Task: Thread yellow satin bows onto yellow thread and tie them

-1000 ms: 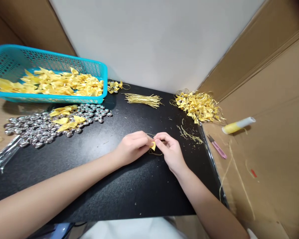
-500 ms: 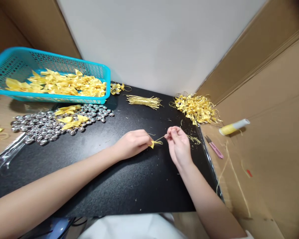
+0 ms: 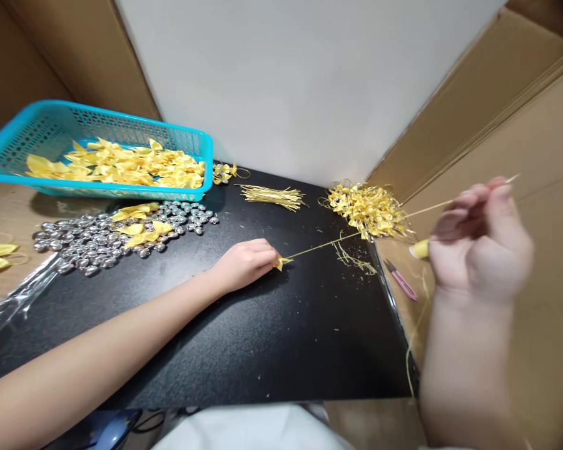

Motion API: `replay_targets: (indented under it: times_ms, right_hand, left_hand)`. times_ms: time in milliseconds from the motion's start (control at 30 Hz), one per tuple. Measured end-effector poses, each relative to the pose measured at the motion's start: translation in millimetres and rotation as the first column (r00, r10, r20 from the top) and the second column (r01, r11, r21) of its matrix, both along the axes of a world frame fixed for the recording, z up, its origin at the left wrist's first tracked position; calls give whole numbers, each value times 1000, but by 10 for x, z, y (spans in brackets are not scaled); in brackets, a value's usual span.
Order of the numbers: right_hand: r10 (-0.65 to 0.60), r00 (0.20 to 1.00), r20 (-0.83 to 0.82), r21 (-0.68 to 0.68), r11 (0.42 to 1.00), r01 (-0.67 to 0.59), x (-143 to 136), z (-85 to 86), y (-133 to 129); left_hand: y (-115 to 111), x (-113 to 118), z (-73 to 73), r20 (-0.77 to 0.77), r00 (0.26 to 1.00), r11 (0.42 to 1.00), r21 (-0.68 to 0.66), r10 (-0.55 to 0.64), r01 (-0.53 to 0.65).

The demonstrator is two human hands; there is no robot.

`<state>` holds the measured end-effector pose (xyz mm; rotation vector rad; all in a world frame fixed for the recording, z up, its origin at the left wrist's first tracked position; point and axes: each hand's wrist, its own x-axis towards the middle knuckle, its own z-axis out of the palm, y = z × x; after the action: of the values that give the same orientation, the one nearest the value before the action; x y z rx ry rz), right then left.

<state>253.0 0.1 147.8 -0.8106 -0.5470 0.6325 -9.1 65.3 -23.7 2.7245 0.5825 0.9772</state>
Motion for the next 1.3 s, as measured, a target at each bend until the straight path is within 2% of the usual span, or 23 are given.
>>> replay_targets:
  times_ms: [133,300,533,700,800,900,967,1033,1133,1233,1300]
  right_hand:
    - [-65,997,43,80,995,62,129,182,73]
    - [-62,993,101,70,996,55,231,171,137]
    - [-4,975,222,-9,1000,6,68,-18,98]
    - [153,952,266,-150,982,-116,-34,-332,-35]
    - [279,935,219,-312,928,-204,-28,-590,-112]
    - [358,924,137,-421,865,-273,-33,-828,-148]
    - [406,909,93,-459,828,-323,-69,-962,-154]
    - [482,875,49,-481,779,-402,-132,-1076,-157]
    - [603,798,-13,-510,682,-524,-250,-1216,-173]
    - [672,738,-65,-513,611,-602,-358,-1317,-202]
    - [699,711,-79,-512,584,-631,-435,-1364,-222]
  left_hand:
    - [-3,2,3,5,1000,1000,-2,-13,13]
    - [-14,-3,10,-45,999,998,55,-25,27]
    - [-24,40,24,-229,973,998,52,-10,22]
    - [-52,-27,136,-317,946,998,30,68,-62]
    - [-29,-266,220,-313,913,962,13,263,-273]
    - [30,-627,256,-286,811,851,36,511,-523]
    - [75,-853,239,-272,739,775,42,616,-631]
    - [115,-1011,203,-271,709,742,30,651,-670]
    - [151,-1109,157,-267,723,747,-22,637,-665]
    - [139,-1080,147,-230,768,766,-120,598,-632]
    - [83,-984,146,-186,808,780,-213,559,-589]
